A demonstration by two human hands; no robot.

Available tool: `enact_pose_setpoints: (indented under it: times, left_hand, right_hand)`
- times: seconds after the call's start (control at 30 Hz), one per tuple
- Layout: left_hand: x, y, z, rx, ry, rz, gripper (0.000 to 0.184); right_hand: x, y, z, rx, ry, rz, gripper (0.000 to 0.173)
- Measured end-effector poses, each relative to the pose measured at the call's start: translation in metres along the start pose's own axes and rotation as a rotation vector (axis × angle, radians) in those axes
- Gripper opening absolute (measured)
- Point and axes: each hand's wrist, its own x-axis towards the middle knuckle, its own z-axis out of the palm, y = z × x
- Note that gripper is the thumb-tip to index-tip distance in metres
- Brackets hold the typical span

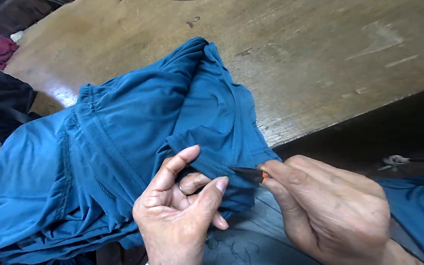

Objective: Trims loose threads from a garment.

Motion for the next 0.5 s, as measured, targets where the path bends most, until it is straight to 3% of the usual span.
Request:
enact_pose_setpoints:
  times: [0.13,0.3,0.5]
  left_hand:
    - [0.0,0.0,0.0,-0.02,-0.015,-0.002,0.053]
    - [-0.002,-0.002,-0.002,-0.012,-0.043,0.017,0.054]
    - [-0.007,-0.007,0.003,0.038,-0.072,0.124,0.056]
  right_hand:
    - [0.001,0.004,-0.003,0.242,-0.039,0.01,0.03]
    - [0.003,0.004,-0.003,0.651,0.003,0.249,0.034]
    - [0.014,-0.008,0.003,0.593,-0.015,0.262,0.027]
